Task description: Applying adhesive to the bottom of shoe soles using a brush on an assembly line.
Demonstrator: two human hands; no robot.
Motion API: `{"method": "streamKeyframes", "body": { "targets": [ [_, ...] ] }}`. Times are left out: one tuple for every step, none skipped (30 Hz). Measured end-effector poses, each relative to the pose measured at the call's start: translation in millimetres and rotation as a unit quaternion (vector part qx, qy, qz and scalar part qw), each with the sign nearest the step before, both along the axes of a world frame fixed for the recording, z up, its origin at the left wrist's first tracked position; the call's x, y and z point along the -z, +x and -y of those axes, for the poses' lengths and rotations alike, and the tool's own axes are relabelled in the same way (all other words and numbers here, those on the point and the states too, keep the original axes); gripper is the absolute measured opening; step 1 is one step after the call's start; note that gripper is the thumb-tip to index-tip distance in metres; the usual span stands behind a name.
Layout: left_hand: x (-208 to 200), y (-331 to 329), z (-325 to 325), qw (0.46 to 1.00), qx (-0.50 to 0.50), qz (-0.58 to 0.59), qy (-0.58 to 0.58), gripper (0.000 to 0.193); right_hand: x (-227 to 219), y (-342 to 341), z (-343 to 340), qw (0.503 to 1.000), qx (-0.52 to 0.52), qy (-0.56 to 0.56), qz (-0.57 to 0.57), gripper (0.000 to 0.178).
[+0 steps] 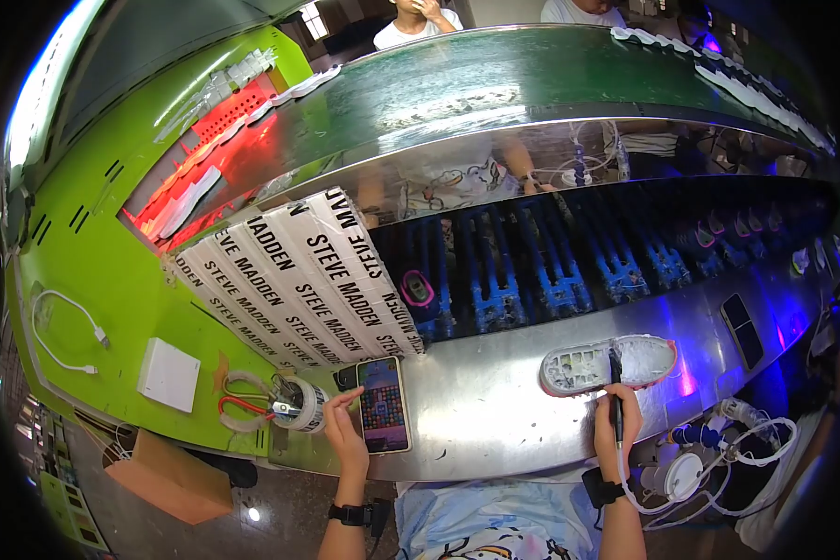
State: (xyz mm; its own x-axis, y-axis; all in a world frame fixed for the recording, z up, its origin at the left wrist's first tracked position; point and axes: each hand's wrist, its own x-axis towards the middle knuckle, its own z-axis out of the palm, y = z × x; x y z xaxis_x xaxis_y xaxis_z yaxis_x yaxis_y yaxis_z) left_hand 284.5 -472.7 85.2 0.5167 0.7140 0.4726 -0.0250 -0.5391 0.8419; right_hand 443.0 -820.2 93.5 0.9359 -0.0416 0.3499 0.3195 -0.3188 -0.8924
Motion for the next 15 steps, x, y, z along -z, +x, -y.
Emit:
{"method": "streamKeyframes", "body": {
  "targets": [
    [0.2,0.4,0.1,1.0,0.0,0.0,0.0,0.031,2.9,0.7,1.2,1.0,0.0,-0.001,0.008,0.009],
    [0.3,1.0,0.2,1.0,0.0,0.004,-0.004,0.031,4.5,1.0,2.0,1.0,0.0,-0.003,0.017,0.008],
    [0.3,1.6,0.3,1.0,0.001,0.008,-0.007,0.03,3.2,0.7,1.9,1.0,0.0,-0.003,0.017,0.008],
    [-0.1,1.5,0.4,1.0,0.001,0.008,-0.006,0.03,0.7,0.2,0.7,1.0,0.003,-0.01,0.023,0.007],
    [-0.8,1.5,0.6,1.0,0.0,0.005,-0.004,0.03,-1.4,-0.2,-0.5,0.999,0.005,-0.017,0.03,0.007],
    [-1.1,1.5,0.8,1.0,-0.001,0.002,-0.002,0.03,-2.9,-0.3,-1.6,0.999,0.005,-0.017,0.029,0.007],
    [-1.1,1.0,0.6,1.0,-0.001,0.002,-0.001,0.03,-4.4,-0.5,-3.1,0.999,0.009,-0.013,0.032,0.007],
    [-0.7,0.4,0.4,1.0,-0.003,0.002,-0.003,0.03,-5.0,-0.8,-4.0,0.999,0.012,-0.01,0.035,0.007],
    [-0.7,-0.1,0.1,1.0,-0.005,0.002,-0.005,0.03,-4.6,-1.1,-4.1,0.999,0.012,-0.009,0.034,0.007],
    [-1.4,0.3,0.6,1.0,-0.004,0.002,-0.005,0.03,-3.6,-0.6,-3.1,0.999,0.011,-0.014,0.038,0.007],
    [-2.7,0.5,1.3,1.0,-0.007,-0.008,0.006,0.03,-2.4,-0.1,-2.1,0.999,0.011,-0.02,0.041,0.008],
    [-3.6,0.6,1.7,1.0,-0.01,-0.017,0.017,0.03,0.7,0.6,-0.2,0.999,0.011,-0.02,0.041,0.008],
    [-4.0,0.3,1.7,1.0,-0.01,-0.017,0.017,0.03,4.9,1.4,2.4,0.999,0.009,-0.02,0.035,0.009],
    [-4.4,-0.4,1.4,0.999,-0.008,-0.032,0.03,0.031,7.1,1.8,4.0,0.999,0.007,-0.02,0.029,0.011],
    [-4.8,-0.6,1.3,0.998,-0.006,-0.048,0.044,0.032,6.8,2.1,4.5,0.999,0.007,-0.02,0.029,0.011]
  ]
}}
